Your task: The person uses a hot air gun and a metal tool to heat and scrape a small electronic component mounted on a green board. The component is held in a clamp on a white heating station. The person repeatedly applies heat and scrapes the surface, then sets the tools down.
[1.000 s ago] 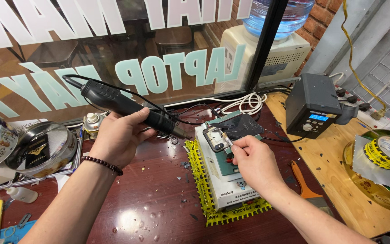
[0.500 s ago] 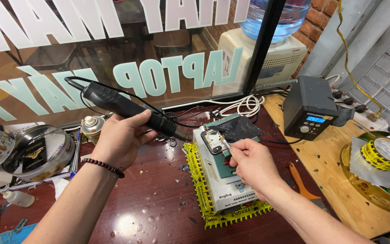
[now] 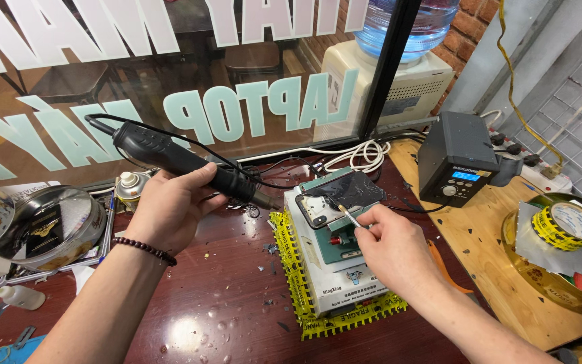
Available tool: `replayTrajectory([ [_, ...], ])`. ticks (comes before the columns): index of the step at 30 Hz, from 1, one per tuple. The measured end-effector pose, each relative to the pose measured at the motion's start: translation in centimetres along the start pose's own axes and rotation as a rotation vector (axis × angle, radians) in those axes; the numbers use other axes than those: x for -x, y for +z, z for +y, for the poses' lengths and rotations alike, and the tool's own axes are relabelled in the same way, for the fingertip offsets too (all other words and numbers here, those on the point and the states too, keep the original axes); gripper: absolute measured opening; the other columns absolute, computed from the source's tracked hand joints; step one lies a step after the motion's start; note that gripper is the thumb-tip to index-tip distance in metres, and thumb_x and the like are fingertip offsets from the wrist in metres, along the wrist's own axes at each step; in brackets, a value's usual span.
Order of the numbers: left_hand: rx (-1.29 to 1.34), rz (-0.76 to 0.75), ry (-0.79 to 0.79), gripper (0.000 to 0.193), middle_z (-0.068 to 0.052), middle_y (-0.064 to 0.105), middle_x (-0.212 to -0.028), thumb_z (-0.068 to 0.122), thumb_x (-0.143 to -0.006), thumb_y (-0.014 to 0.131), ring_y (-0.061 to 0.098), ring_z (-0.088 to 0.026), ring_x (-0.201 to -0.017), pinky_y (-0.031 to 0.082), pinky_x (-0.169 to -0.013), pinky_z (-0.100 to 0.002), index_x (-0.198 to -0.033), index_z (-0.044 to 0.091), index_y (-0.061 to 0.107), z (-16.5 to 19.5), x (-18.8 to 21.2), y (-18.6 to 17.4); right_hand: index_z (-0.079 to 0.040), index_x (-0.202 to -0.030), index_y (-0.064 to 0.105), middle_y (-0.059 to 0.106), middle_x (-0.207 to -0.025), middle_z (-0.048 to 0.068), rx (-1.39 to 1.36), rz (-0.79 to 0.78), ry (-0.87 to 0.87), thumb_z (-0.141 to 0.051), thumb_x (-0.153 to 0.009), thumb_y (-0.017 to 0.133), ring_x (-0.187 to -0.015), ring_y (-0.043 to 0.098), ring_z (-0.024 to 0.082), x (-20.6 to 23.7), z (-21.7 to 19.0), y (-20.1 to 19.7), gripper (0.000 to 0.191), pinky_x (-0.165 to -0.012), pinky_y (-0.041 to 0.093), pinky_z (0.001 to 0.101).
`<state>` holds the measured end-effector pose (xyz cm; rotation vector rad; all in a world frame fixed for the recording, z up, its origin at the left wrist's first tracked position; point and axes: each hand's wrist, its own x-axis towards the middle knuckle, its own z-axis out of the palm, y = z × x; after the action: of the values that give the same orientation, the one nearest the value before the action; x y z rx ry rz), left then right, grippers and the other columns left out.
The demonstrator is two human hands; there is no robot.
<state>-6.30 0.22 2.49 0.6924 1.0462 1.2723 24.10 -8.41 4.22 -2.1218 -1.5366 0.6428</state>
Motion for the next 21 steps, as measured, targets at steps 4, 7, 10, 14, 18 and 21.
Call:
replayTrajectory([
  [4,-0.034,0.063,-0.045,0.018,-0.005,0.072,-0.105,0.009,-0.092,0.067,0.072,-0.019,-0.096,0.059,-0.081,-0.039,-0.109,0.010,0.060,0.0,0.1,-0.5,-0.009,-0.101,0.072,0.080,-0.082,0.009,-0.019,0.013,-0.019,-0.019,-0.088,0.069,-0.074,0.078,0.022,-0.2,0.6,-0.1,0.017,-0.070,0.058,0.0377],
  [7,-0.046,0.069,-0.045,0.021,-0.004,0.072,-0.106,0.008,-0.092,0.067,0.071,-0.020,-0.096,0.057,-0.078,-0.037,-0.111,0.011,0.062,-0.2,0.3,-0.7,-0.009,-0.101,0.071,0.080,-0.082,0.009,-0.027,0.010,-0.018,-0.019,-0.088,0.069,-0.074,0.078,0.023,-0.4,0.8,0.0,0.016,-0.070,0.058,0.0381],
  [10,-0.036,0.069,-0.044,0.022,-0.004,0.071,-0.107,0.008,-0.092,0.068,0.071,-0.020,-0.096,0.057,-0.078,-0.037,-0.112,0.011,0.062,-0.4,0.4,-0.9,-0.009,-0.103,0.071,0.079,-0.081,0.010,-0.019,0.009,-0.006,-0.018,-0.089,0.069,-0.074,0.077,0.024,-0.4,0.8,0.2,0.017,-0.070,0.057,0.0390],
  [14,-0.042,0.061,-0.043,0.021,-0.004,0.071,-0.106,0.009,-0.092,0.067,0.071,-0.021,-0.096,0.057,-0.077,-0.038,-0.113,0.011,0.062,-0.2,0.5,-0.8,-0.008,-0.102,0.070,0.078,-0.080,0.011,-0.002,0.003,-0.020,-0.017,-0.089,0.068,-0.074,0.077,0.025,-0.1,0.4,0.2,0.016,-0.070,0.058,0.0399],
  [18,-0.002,0.048,-0.029,0.019,-0.004,0.071,-0.104,0.008,-0.091,0.067,0.071,-0.020,-0.096,0.060,-0.080,-0.040,-0.109,0.010,0.059,0.3,0.2,-0.2,-0.008,-0.103,0.069,0.077,-0.079,0.012,0.018,-0.005,-0.021,-0.017,-0.091,0.067,-0.074,0.077,0.027,0.4,0.0,0.0,0.016,-0.069,0.058,0.0413],
  [21,0.031,0.017,-0.003,0.019,-0.004,0.069,-0.100,0.008,-0.091,0.069,0.069,-0.020,-0.091,0.059,-0.080,-0.042,-0.107,0.010,0.058,0.5,-0.2,0.8,-0.007,-0.102,0.070,0.078,-0.080,0.012,0.025,0.010,-0.056,-0.016,-0.090,0.067,-0.074,0.078,0.027,0.5,-0.2,-0.1,0.015,-0.069,0.058,0.0408],
])
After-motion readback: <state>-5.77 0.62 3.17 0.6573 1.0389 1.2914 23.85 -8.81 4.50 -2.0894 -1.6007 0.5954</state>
